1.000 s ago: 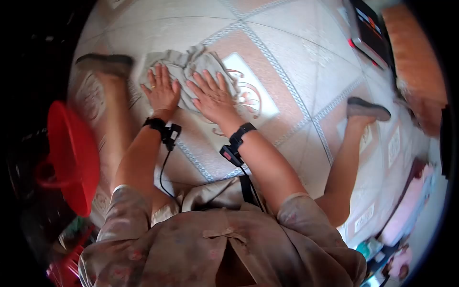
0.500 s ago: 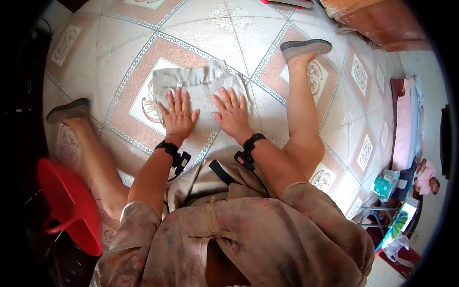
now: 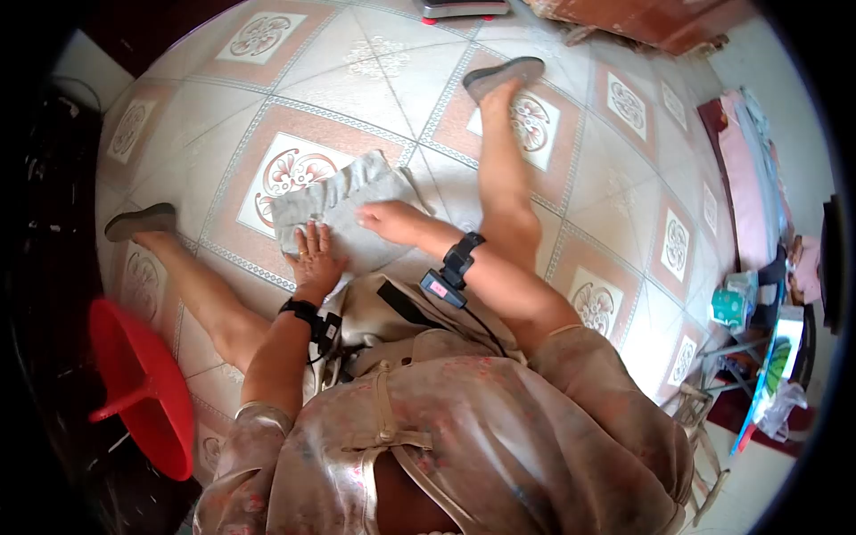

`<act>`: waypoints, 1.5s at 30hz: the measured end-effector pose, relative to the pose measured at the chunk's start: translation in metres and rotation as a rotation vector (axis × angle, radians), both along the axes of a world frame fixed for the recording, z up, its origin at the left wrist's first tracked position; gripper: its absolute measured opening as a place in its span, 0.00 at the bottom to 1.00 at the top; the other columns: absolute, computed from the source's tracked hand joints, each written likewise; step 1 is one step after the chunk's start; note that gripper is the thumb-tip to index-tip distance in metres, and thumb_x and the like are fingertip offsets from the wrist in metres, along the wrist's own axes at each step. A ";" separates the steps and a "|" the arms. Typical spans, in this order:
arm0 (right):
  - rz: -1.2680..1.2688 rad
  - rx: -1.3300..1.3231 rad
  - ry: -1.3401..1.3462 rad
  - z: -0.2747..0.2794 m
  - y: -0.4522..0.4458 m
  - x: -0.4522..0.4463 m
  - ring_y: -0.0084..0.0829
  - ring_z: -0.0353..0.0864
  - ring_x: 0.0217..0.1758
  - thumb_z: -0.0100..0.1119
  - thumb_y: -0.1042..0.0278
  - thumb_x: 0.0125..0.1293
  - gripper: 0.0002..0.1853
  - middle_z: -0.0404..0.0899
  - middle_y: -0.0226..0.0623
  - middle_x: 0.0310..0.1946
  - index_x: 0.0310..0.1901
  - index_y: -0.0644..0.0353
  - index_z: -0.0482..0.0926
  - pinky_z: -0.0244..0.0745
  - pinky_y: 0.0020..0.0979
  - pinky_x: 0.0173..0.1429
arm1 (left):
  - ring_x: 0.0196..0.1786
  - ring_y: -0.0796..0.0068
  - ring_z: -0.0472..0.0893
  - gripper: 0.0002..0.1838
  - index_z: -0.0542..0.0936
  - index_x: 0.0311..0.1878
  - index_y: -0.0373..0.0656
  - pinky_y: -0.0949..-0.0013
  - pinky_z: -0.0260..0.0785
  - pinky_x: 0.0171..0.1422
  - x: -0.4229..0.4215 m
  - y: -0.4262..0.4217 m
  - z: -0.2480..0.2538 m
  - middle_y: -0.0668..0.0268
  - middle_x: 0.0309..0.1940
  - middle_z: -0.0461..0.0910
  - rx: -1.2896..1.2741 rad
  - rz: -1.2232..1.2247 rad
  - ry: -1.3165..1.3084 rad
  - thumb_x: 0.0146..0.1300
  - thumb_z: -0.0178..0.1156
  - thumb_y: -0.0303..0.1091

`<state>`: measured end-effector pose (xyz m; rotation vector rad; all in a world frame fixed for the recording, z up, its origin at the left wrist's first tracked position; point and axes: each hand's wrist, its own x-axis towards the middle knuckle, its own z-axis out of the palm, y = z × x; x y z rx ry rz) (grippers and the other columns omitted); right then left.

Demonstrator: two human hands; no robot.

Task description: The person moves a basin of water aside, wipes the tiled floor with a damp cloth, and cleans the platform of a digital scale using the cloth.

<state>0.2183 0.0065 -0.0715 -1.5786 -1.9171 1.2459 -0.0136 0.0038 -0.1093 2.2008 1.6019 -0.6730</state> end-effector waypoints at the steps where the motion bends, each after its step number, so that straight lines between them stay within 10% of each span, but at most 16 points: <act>1: -0.009 0.054 0.108 0.030 0.002 0.002 0.43 0.86 0.48 0.56 0.55 0.73 0.15 0.86 0.45 0.44 0.51 0.57 0.81 0.79 0.37 0.52 | 0.84 0.50 0.39 0.48 0.47 0.82 0.48 0.23 0.40 0.76 0.003 0.004 0.007 0.61 0.84 0.39 -0.050 0.024 -0.005 0.67 0.56 0.61; 7: 0.269 0.536 0.720 0.266 -0.040 0.015 0.30 0.86 0.41 0.64 0.45 0.65 0.21 0.86 0.30 0.37 0.42 0.56 0.83 0.79 0.33 0.48 | 0.82 0.47 0.48 0.45 0.58 0.78 0.44 0.36 0.54 0.76 -0.003 0.016 0.002 0.56 0.81 0.49 -0.013 -0.163 -0.023 0.65 0.61 0.56; 11: 0.346 0.873 0.959 0.322 -0.083 -0.006 0.26 0.78 0.25 0.62 0.30 0.62 0.30 0.79 0.25 0.22 0.27 0.56 0.81 0.72 0.33 0.33 | 0.82 0.45 0.48 0.46 0.57 0.78 0.46 0.37 0.56 0.75 -0.006 0.012 0.005 0.56 0.81 0.49 -0.038 -0.100 -0.065 0.62 0.63 0.56; 18: 0.487 0.681 1.080 0.339 -0.110 0.000 0.36 0.84 0.34 0.51 0.27 0.68 0.35 0.83 0.36 0.30 0.35 0.60 0.81 0.74 0.40 0.47 | 0.81 0.42 0.49 0.49 0.57 0.78 0.48 0.39 0.59 0.74 -0.011 0.005 0.005 0.55 0.81 0.49 -0.046 -0.031 -0.131 0.58 0.67 0.54; 25: 0.439 1.069 1.847 0.331 -0.101 -0.043 0.31 0.79 0.24 0.76 0.64 0.57 0.36 0.80 0.38 0.27 0.65 0.62 0.69 0.68 0.32 0.23 | 0.80 0.39 0.50 0.52 0.56 0.78 0.51 0.40 0.63 0.73 -0.013 0.010 0.001 0.54 0.80 0.49 -0.118 -0.023 -0.130 0.54 0.71 0.53; 38: 0.462 0.897 1.510 0.333 -0.086 -0.017 0.24 0.80 0.28 0.75 0.61 0.57 0.29 0.82 0.34 0.28 0.55 0.62 0.71 0.74 0.27 0.31 | 0.78 0.44 0.58 0.44 0.60 0.77 0.49 0.41 0.61 0.74 -0.003 0.003 0.010 0.58 0.78 0.58 0.092 -0.082 -0.172 0.59 0.68 0.45; 42: 0.261 0.285 0.899 0.309 -0.070 0.032 0.25 0.85 0.39 0.64 0.45 0.68 0.22 0.85 0.27 0.35 0.37 0.60 0.84 0.79 0.29 0.48 | 0.80 0.43 0.53 0.45 0.55 0.79 0.53 0.34 0.59 0.74 -0.015 0.014 -0.025 0.60 0.80 0.53 0.062 -0.075 -0.249 0.61 0.66 0.39; 44: -0.087 0.312 0.841 0.236 -0.029 0.017 0.26 0.85 0.37 0.63 0.64 0.71 0.08 0.85 0.37 0.35 0.42 0.60 0.83 0.78 0.28 0.43 | 0.81 0.44 0.51 0.46 0.52 0.80 0.61 0.28 0.57 0.73 -0.018 0.019 -0.032 0.62 0.82 0.49 0.029 -0.036 -0.250 0.61 0.65 0.39; 45: -0.143 0.351 0.361 0.198 -0.014 0.018 0.33 0.86 0.42 0.62 0.66 0.70 0.09 0.85 0.41 0.40 0.47 0.62 0.81 0.79 0.33 0.49 | 0.82 0.46 0.51 0.47 0.52 0.81 0.61 0.28 0.56 0.73 -0.005 0.014 -0.006 0.63 0.82 0.47 0.040 0.005 -0.133 0.62 0.65 0.40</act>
